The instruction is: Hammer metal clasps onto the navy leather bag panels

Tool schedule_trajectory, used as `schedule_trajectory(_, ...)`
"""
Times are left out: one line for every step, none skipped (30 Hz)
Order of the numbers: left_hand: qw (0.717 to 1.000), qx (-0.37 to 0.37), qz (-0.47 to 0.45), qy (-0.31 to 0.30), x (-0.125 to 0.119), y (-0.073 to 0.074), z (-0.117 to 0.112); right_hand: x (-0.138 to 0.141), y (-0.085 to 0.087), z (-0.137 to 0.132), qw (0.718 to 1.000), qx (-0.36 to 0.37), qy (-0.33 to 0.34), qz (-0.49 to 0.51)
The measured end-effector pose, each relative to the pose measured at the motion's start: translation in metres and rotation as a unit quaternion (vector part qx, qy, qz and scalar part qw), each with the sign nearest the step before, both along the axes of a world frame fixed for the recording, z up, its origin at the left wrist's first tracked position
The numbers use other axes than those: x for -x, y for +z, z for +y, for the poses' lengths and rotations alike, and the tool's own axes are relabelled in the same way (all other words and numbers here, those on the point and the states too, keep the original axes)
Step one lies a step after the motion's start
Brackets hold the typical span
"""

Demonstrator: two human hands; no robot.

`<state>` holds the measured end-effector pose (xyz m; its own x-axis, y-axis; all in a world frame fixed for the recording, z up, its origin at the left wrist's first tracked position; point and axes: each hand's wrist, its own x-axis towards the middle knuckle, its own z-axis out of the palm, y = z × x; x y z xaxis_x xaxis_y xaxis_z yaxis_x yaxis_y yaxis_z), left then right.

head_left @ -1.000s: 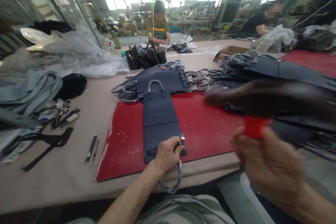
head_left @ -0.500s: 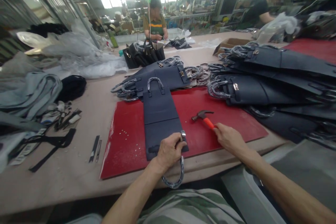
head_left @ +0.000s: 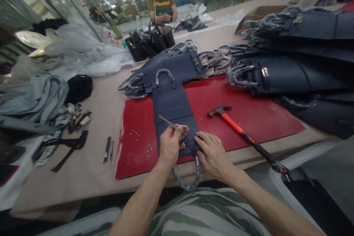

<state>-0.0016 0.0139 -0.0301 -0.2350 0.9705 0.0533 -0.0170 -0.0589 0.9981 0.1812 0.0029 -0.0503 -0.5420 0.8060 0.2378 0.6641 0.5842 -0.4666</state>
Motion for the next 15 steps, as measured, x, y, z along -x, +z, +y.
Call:
schedule_trajectory(0.999, 0.011, -0.023, 0.041, 0.012, 0.005, 0.002, -0.002, 0.001, 0.001, 1.000, 0.003, 0.003, 0.000)
schedule_trajectory(0.998, 0.019, -0.012, 0.063, 0.026, 0.010, 0.004, -0.003, 0.001, 0.002, 1.000, 0.004, 0.005, 0.002)
schedule_trajectory(0.996, 0.028, 0.035, 0.077, 0.042, 0.016, 0.004, -0.004, 0.002, 0.003, 1.000, 0.005, 0.007, 0.004)
schedule_trajectory(0.988, 0.046, 0.114, 0.091, 0.060, 0.022, 0.003, -0.004, 0.002, 0.004, 1.000, 0.004, 0.007, 0.006)
schedule_trajectory(0.968, 0.078, 0.218, 0.098, 0.076, 0.028, 0.000, -0.004, 0.002, 0.004, 1.000, 0.002, 0.007, 0.009)
schedule_trajectory(0.931, 0.116, 0.329, 0.107, 0.093, 0.032, -0.004, -0.004, 0.001, 0.005, 1.000, 0.001, 0.007, 0.010)
schedule_trajectory(0.884, 0.158, 0.426, 0.112, 0.107, 0.035, -0.009, -0.004, 0.001, 0.005, 1.000, 0.001, 0.007, 0.010)
schedule_trajectory(0.833, 0.198, 0.505, 0.110, 0.119, 0.037, -0.015, -0.004, 0.001, 0.005, 1.000, 0.001, 0.009, 0.010)
schedule_trajectory(0.786, 0.234, 0.562, 0.105, 0.129, 0.037, -0.020, -0.004, 0.001, 0.005, 1.000, 0.001, 0.010, 0.009)
schedule_trajectory(0.749, 0.263, 0.600, 0.097, 0.136, 0.037, -0.025, -0.004, 0.002, 0.006, 1.000, 0.001, 0.011, 0.007)
schedule_trajectory(0.721, 0.281, 0.627, 0.089, 0.141, 0.035, -0.030, -0.004, 0.002, 0.007, 1.000, -0.001, 0.013, 0.004)
schedule_trajectory(0.700, 0.287, 0.649, 0.081, 0.143, 0.033, -0.034, -0.003, 0.003, 0.008, 1.000, -0.002, 0.015, 0.002)
schedule_trajectory(0.683, 0.282, 0.670, 0.077, 0.144, 0.030, -0.038, -0.003, 0.004, 0.010, 1.000, -0.005, 0.017, 0.000)
schedule_trajectory(0.670, 0.264, 0.690, 0.074, 0.142, 0.027, -0.041, -0.002, 0.005, 0.012, 1.000, -0.009, 0.020, -0.004)
schedule_trajectory(0.662, 0.232, 0.708, 0.074, 0.139, 0.024, -0.044, -0.002, 0.006, 0.014, 1.000, -0.014, 0.024, -0.008)
